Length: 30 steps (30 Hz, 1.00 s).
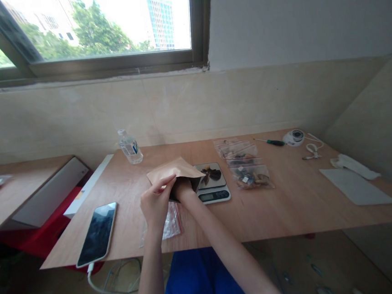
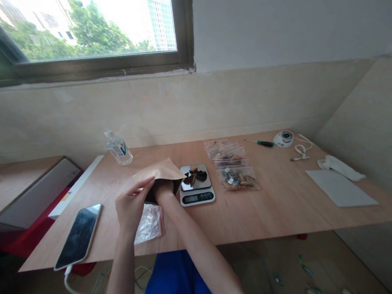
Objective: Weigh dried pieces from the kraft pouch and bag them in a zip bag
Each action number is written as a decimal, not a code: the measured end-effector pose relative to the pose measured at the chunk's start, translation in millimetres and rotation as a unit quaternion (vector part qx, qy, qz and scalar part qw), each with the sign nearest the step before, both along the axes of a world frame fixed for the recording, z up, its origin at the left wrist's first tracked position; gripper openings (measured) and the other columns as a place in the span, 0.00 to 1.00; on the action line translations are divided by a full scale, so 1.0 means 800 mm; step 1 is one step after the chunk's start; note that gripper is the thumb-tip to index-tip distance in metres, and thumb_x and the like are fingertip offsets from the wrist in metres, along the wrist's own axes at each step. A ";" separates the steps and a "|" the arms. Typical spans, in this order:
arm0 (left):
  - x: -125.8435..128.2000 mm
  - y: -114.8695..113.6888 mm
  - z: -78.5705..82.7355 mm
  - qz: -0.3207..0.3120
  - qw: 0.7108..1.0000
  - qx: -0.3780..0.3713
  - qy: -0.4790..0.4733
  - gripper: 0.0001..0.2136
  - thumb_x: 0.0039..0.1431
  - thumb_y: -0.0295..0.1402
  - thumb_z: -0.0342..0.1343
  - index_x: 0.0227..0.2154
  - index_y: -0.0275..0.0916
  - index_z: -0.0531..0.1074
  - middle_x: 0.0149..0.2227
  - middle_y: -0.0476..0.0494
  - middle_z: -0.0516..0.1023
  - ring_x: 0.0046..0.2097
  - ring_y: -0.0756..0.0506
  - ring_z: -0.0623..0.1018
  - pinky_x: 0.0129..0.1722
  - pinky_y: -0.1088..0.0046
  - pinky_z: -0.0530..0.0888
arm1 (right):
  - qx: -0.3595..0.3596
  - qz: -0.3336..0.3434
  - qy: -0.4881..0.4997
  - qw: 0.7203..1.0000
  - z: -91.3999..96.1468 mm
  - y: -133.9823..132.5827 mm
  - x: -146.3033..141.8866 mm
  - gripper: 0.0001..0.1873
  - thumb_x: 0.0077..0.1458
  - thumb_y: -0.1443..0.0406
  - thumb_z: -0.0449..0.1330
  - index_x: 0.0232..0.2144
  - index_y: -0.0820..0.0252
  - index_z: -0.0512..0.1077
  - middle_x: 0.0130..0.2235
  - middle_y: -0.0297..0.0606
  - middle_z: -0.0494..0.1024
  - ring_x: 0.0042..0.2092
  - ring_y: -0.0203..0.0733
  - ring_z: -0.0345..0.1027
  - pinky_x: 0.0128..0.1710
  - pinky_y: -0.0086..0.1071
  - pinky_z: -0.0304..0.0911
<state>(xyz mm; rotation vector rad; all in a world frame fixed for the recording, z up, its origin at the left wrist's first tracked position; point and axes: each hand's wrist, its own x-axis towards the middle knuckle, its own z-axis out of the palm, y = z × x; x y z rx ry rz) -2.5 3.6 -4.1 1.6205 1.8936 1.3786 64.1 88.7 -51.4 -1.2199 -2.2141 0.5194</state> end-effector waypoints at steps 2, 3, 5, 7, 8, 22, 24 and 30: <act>0.002 0.000 0.000 0.004 1.000 -0.001 0.000 0.11 0.52 0.43 0.56 0.37 0.49 0.79 0.31 0.52 0.82 0.30 0.48 0.77 0.29 0.77 0.68 | -0.022 -0.030 -0.027 0.999 -0.009 0.003 -0.001 0.12 0.54 0.78 0.53 0.40 0.68 0.71 0.47 0.46 0.76 0.53 0.47 0.64 0.58 0.44 0.51; 0.003 0.000 0.000 0.002 1.000 0.000 -0.002 0.12 0.52 0.43 0.56 0.37 0.49 0.79 0.31 0.52 0.82 0.29 0.48 0.77 0.29 0.77 0.68 | -0.032 -0.042 -0.042 0.998 -0.012 0.004 -0.001 0.13 0.53 0.78 0.54 0.40 0.69 0.71 0.48 0.47 0.76 0.54 0.48 0.64 0.58 0.45 0.50; 0.004 0.001 -0.001 -0.006 1.000 0.004 -0.006 0.12 0.52 0.43 0.56 0.37 0.49 0.79 0.32 0.52 0.82 0.29 0.49 0.77 0.29 0.78 0.68 | -0.044 -0.053 -0.060 0.996 -0.016 0.006 -0.001 0.14 0.52 0.78 0.54 0.42 0.70 0.71 0.50 0.48 0.74 0.55 0.49 0.63 0.59 0.44 0.49; 0.005 0.001 -0.002 -0.009 1.000 0.006 -0.010 0.12 0.52 0.43 0.56 0.37 0.48 0.79 0.32 0.52 0.82 0.29 0.49 0.77 0.28 0.78 0.68 | -0.052 -0.048 -0.067 0.995 -0.015 0.007 0.000 0.15 0.52 0.79 0.54 0.43 0.72 0.71 0.51 0.51 0.73 0.55 0.51 0.63 0.59 0.43 0.50; 0.006 0.001 -0.002 -0.007 1.000 0.005 -0.011 0.12 0.52 0.43 0.57 0.37 0.48 0.79 0.31 0.52 0.82 0.29 0.49 0.77 0.28 0.78 0.68 | -0.055 -0.043 -0.066 0.995 -0.014 0.006 0.001 0.15 0.52 0.79 0.53 0.43 0.73 0.71 0.51 0.52 0.72 0.54 0.52 0.64 0.59 0.42 0.51; 0.001 0.001 -0.003 -0.002 1.000 -0.022 0.015 0.11 0.53 0.43 0.56 0.37 0.50 0.79 0.31 0.52 0.82 0.32 0.48 0.78 0.30 0.77 0.68 | -0.074 0.041 0.136 0.987 0.047 -0.074 0.087 0.15 0.54 0.77 0.50 0.39 0.63 0.72 0.41 0.43 0.78 0.44 0.44 0.72 0.46 0.36 0.66; 0.001 0.001 -0.003 -0.004 1.000 -0.024 0.018 0.11 0.53 0.43 0.56 0.37 0.50 0.79 0.31 0.52 0.82 0.32 0.48 0.79 0.30 0.77 0.68 | -0.075 0.056 0.186 0.978 0.052 -0.081 0.098 0.14 0.53 0.75 0.51 0.39 0.60 0.72 0.40 0.39 0.78 0.44 0.41 0.73 0.46 0.34 0.66; 0.001 0.002 -0.001 -0.001 1.000 -0.023 0.016 0.12 0.53 0.44 0.55 0.37 0.50 0.78 0.30 0.51 0.82 0.32 0.47 0.79 0.30 0.77 0.69 | -0.057 0.024 0.324 0.944 0.048 -0.094 0.129 0.13 0.53 0.68 0.57 0.43 0.58 0.70 0.44 0.38 0.76 0.46 0.38 0.72 0.49 0.34 0.66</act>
